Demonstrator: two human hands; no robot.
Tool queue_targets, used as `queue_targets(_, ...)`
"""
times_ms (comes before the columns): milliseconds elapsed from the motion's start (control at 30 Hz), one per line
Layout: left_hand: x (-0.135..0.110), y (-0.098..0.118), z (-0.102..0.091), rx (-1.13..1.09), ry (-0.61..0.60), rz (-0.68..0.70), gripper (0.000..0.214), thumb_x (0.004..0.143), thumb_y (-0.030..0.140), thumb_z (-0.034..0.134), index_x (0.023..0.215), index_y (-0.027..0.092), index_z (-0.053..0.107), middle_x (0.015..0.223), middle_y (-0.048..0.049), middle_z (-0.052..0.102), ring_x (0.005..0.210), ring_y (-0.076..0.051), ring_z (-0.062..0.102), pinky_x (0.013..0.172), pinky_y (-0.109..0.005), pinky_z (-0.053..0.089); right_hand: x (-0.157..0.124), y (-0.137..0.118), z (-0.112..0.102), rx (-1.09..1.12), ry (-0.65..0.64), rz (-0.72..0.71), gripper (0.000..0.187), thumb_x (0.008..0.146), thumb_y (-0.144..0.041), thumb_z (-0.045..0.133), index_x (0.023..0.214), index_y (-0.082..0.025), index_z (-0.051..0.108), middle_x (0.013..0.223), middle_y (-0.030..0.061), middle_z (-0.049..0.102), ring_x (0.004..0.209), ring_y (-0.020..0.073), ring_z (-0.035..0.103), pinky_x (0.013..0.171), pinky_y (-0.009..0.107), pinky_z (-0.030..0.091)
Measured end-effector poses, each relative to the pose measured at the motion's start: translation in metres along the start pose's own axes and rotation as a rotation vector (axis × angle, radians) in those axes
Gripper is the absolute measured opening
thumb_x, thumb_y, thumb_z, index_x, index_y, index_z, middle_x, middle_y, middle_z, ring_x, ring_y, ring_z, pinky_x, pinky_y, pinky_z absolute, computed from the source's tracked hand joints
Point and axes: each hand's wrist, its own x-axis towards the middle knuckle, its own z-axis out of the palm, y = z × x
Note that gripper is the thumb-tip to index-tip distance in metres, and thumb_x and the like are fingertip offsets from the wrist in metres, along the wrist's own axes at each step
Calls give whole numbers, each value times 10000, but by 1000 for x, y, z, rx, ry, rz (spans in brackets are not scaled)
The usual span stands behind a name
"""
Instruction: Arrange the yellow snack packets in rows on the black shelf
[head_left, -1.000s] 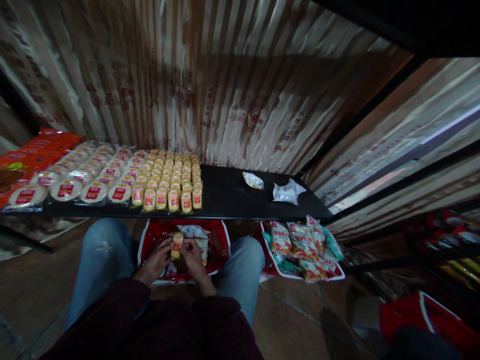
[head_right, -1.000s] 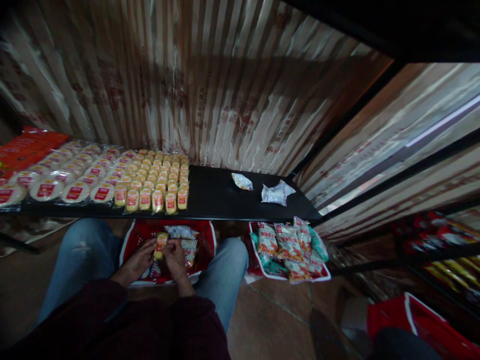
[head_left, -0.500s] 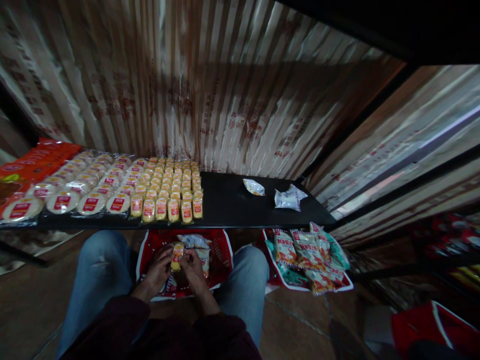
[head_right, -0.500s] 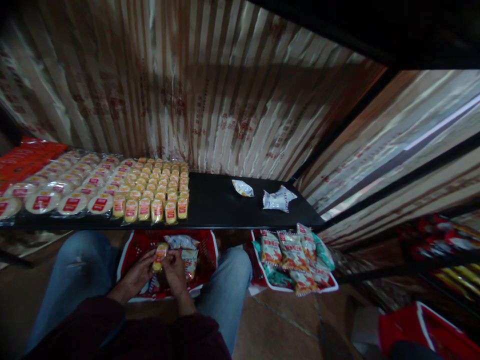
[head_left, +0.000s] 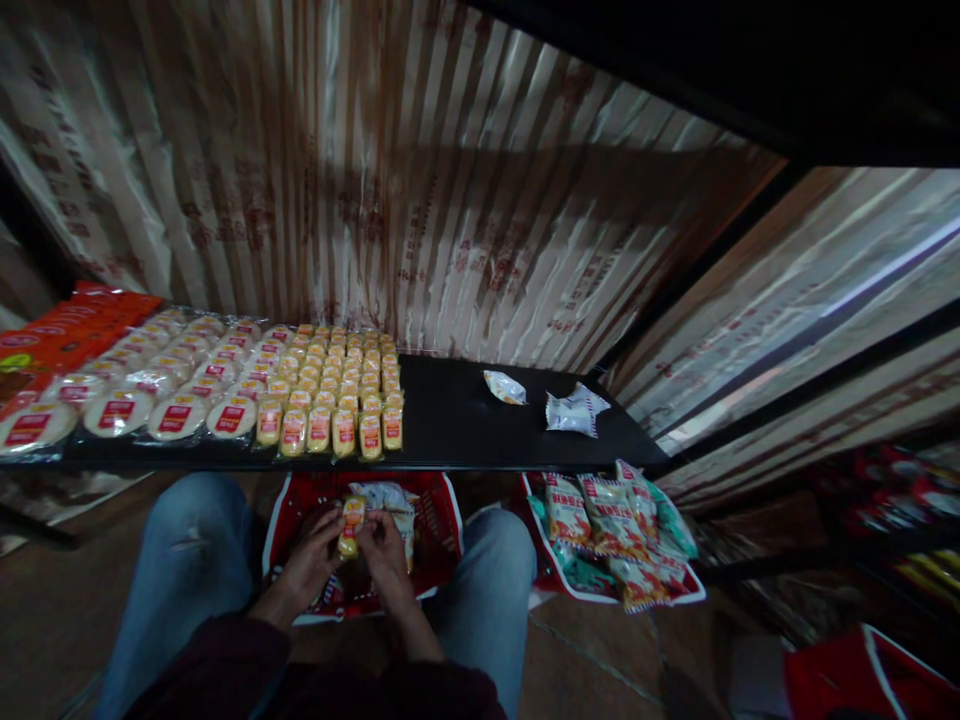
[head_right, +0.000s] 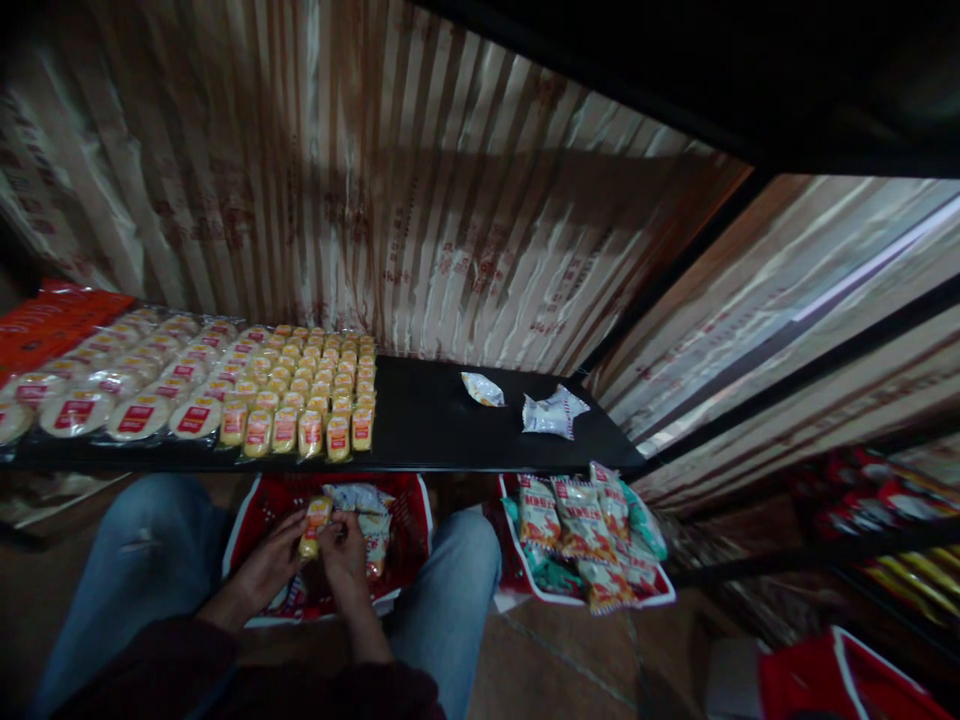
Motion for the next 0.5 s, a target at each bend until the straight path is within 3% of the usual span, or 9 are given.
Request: queue_targets(500, -12, 19, 56, 74, -155, -30, 355, 648, 249, 769, 983, 242, 649, 975, -62, 722, 971, -249, 665, 765, -312, 495, -5, -37, -22, 23, 130, -108, 301, 697, -433, 673, 889, -216, 590, 742, 6, 627, 709, 168, 583, 660, 278, 487)
